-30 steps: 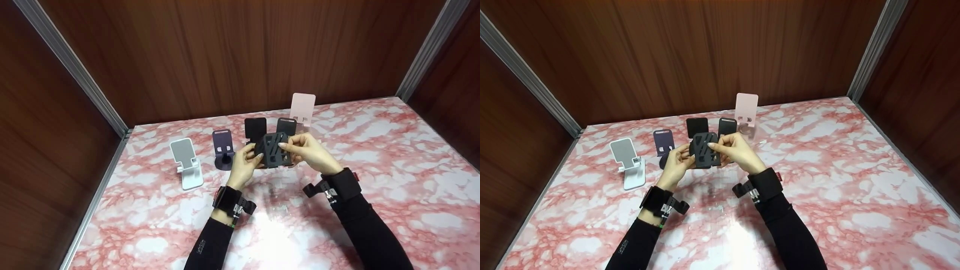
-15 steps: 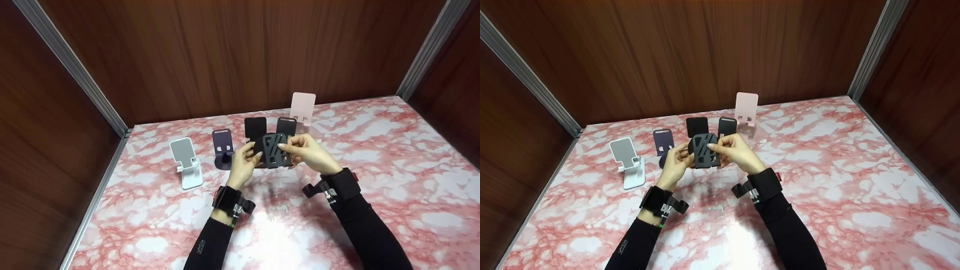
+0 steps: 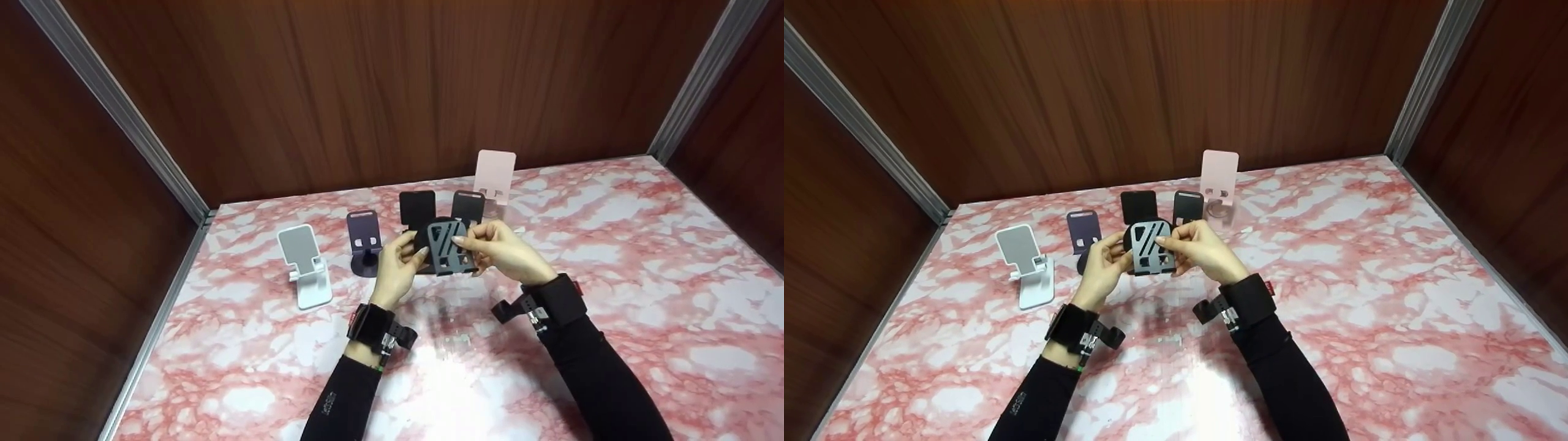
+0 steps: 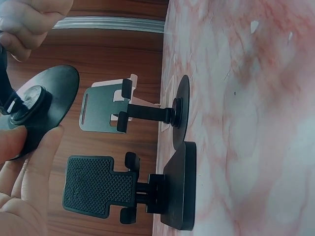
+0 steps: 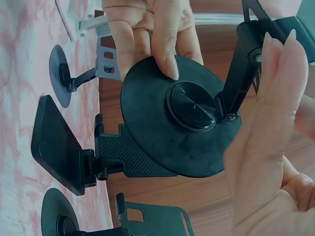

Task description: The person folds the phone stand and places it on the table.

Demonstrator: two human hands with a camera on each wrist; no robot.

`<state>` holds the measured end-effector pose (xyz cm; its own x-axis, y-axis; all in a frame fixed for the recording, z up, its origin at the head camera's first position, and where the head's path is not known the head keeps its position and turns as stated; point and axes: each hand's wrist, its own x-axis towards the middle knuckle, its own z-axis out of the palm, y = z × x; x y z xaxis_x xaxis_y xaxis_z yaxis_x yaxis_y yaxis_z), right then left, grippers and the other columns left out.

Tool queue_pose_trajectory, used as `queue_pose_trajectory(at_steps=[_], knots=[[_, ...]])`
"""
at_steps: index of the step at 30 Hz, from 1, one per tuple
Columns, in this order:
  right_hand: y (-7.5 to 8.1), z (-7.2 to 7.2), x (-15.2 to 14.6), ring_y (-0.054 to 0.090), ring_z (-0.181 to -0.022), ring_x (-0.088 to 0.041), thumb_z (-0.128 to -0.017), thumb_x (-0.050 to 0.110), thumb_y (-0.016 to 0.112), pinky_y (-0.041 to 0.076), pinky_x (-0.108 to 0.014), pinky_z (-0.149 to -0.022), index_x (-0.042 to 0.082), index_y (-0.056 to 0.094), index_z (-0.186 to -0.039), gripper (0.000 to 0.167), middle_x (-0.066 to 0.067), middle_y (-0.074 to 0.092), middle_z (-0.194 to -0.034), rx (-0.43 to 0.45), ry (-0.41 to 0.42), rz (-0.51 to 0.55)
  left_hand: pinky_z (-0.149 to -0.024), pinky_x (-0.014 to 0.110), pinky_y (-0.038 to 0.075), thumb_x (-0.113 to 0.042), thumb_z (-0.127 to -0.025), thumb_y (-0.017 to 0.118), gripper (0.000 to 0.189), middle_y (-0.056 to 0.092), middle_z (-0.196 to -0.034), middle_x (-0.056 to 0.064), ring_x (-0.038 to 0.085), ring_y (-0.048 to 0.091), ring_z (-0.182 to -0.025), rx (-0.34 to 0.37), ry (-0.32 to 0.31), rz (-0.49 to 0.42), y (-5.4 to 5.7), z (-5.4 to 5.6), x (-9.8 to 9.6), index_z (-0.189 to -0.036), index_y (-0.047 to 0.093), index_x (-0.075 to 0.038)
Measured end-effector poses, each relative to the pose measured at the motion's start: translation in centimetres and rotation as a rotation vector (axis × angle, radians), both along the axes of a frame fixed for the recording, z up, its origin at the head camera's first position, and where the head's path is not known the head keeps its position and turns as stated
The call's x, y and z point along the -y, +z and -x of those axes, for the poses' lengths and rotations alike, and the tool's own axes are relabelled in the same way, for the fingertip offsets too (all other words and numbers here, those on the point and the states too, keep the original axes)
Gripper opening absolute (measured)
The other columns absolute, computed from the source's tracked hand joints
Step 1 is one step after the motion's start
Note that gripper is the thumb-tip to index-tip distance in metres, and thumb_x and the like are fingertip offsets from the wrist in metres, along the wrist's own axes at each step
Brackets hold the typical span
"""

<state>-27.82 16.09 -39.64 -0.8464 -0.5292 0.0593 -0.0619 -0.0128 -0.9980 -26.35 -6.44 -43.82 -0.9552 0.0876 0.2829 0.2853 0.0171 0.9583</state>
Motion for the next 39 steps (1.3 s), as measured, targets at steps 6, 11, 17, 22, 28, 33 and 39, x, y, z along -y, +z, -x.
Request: queue_pose_trajectory(at_steps=[6,11,17,22,28,33,39], knots=[[-0.14,0.06,0.03,0.051,-0.058,-0.001,-0.112,0.002,0.055,0.056,-0.017,-0.056,0.016,0.066,-0.075,0.040,0.008,0.059,-0.069,0.016,0.026,0.015,-0.090,0.057,0.068,0.017,-0.102,0.064,0.023,0.076,-0.116,0.036,0.034,0.080,-0.097,-0.024,0.005,0.012,-0.02,0.00,0.06,-0.125,0.066,0.019],[-0.09,0.06,0.03,0.049,-0.057,0.000,-0.112,0.003,0.055,0.056,-0.017,-0.057,0.016,0.066,-0.075,0.041,0.008,0.059,-0.069,0.045,0.024,0.002,-0.089,0.053,0.069,0.017,-0.102,0.064,0.023,0.076,-0.116,0.036,0.039,0.080,-0.099,-0.041,0.012,0.009,0.03,-0.02,0.04,-0.125,0.067,0.019],[-0.16,0.14,0.03,0.050,-0.057,-0.001,-0.113,0.003,0.053,0.056,-0.017,-0.057,0.017,0.066,-0.074,0.043,0.009,0.058,-0.068,0.072,0.022,-0.008,-0.091,0.060,0.067,0.018,-0.101,0.064,0.023,0.076,-0.115,0.036,0.044,0.080,-0.099,-0.055,0.018,0.020,-0.05,0.06,-0.01,-0.124,0.068,0.018],[-0.27,0.25,-0.01,0.047,-0.056,0.000,-0.114,0.004,0.052,0.057,-0.018,-0.057,0.018,0.066,-0.074,0.044,0.010,0.053,-0.065,0.093,0.025,-0.015,-0.089,0.055,0.068,0.017,-0.101,0.064,0.022,0.077,-0.114,0.035,0.044,0.080,-0.099,-0.057,0.025,0.037,-0.05,0.03,0.03,-0.123,0.069,0.017],[-0.34,0.28,0.03,0.047,-0.055,0.000,-0.114,0.003,0.051,0.055,-0.017,-0.057,0.017,0.067,-0.075,0.044,0.011,0.051,-0.063,0.126,0.025,-0.012,-0.086,0.044,0.070,0.017,-0.101,0.064,0.023,0.077,-0.115,0.035,0.046,0.080,-0.100,-0.057,0.032,0.041,-0.06,-0.03,0.09,-0.124,0.069,0.017],[-0.47,0.34,0.11,0.049,-0.057,0.000,-0.114,0.004,0.052,0.056,-0.017,-0.058,0.017,0.068,-0.078,0.042,0.010,0.056,-0.066,0.145,0.031,-0.009,-0.088,0.051,0.069,0.018,-0.100,0.064,0.024,0.076,-0.115,0.037,0.050,0.079,-0.102,-0.089,0.032,0.041,-0.23,0.09,0.10,-0.124,0.068,0.019],[-0.46,0.31,0.18,0.050,-0.057,0.000,-0.114,0.005,0.052,0.058,-0.018,-0.058,0.016,0.067,-0.077,0.041,0.009,0.060,-0.067,0.158,0.030,-0.015,-0.086,0.045,0.070,0.018,-0.101,0.064,0.023,0.076,-0.114,0.037,0.051,0.078,-0.104,-0.102,0.028,0.047,-0.36,0.06,0.10,-0.123,0.069,0.019]])
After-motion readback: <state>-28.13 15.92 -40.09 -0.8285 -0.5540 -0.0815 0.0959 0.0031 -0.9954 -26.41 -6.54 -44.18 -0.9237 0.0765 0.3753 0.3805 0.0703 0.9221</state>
